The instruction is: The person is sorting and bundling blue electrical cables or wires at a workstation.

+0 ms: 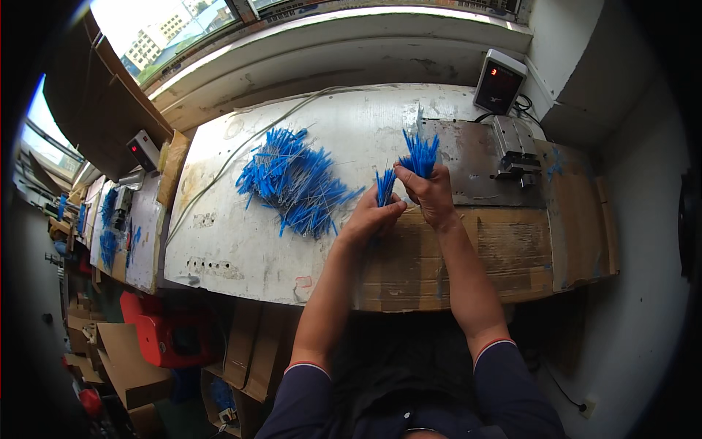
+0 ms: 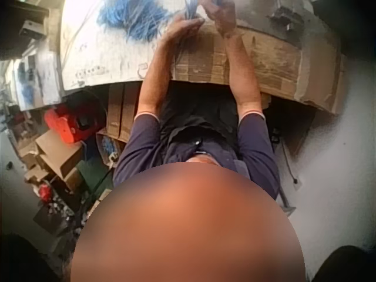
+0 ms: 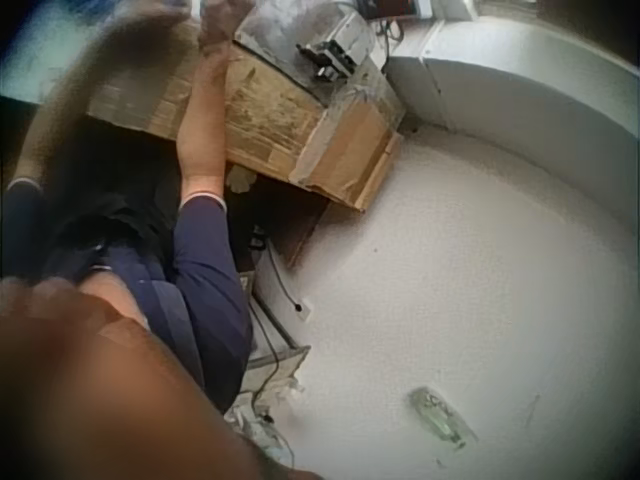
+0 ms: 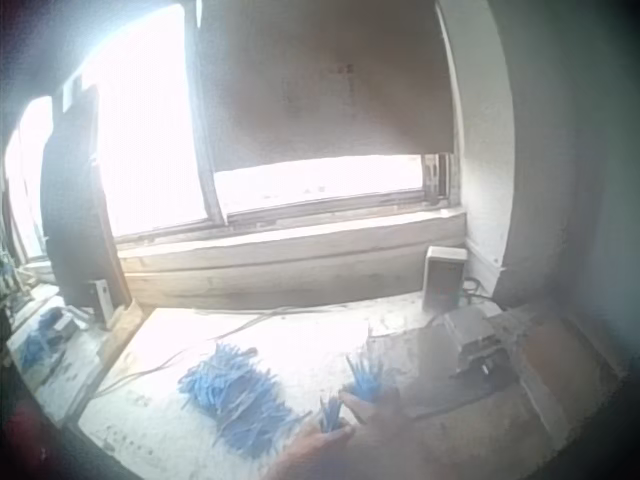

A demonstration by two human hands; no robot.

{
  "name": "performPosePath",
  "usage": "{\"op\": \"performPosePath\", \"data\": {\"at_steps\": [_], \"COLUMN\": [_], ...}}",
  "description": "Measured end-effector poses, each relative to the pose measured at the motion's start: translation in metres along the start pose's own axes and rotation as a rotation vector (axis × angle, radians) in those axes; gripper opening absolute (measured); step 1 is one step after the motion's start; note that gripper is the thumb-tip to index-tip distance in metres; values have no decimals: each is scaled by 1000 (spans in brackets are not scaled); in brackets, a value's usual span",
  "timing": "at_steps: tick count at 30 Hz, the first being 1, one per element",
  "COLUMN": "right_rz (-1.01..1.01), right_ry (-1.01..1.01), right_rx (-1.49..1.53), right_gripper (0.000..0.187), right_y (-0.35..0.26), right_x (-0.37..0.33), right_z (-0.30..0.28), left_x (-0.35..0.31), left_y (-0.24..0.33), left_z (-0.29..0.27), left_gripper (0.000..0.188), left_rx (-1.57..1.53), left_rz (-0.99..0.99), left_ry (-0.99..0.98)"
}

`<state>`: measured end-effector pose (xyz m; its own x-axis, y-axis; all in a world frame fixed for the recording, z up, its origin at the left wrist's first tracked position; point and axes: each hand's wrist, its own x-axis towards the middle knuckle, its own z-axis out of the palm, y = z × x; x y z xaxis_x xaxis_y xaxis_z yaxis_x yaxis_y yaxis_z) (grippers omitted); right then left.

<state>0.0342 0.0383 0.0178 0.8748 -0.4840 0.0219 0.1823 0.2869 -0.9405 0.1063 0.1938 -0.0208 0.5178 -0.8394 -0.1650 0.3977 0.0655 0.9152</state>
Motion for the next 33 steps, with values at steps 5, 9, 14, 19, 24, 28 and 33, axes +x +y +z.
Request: {"op": "performPosePath", "data": {"at_steps": [5,9,14,19,24,28,33], "right_rz": [-66,-164,-115,-89,-235,-246,-282], "right_ry": [-76,-43,48,312,454,457,509], "right_rx": [-202,-240,-5,116,211,386,385], "right_gripper": [11,8,10,15,14,18,16], "right_y": [5,17,18,2,-10,-13,-11], "right_x": [1,3,3,7,19,24,24], "right_z": [-1,1,0,-6,-27,-44,-40], "left_x": [4,9,2,-2,-4,-6,-5], "left_y": [-3,-8,-3,3,4,6,3], "left_z": [5,15,3,7,8,9,5], "left_gripper": [44,29,51,51,45,44,37], "left_rx": [118,164,127,-14,-47,-61,-146], "left_rz": [48,216,72,80,103,79,112], "left_ry": [33,99,59,-30,-38,-21,10]}}
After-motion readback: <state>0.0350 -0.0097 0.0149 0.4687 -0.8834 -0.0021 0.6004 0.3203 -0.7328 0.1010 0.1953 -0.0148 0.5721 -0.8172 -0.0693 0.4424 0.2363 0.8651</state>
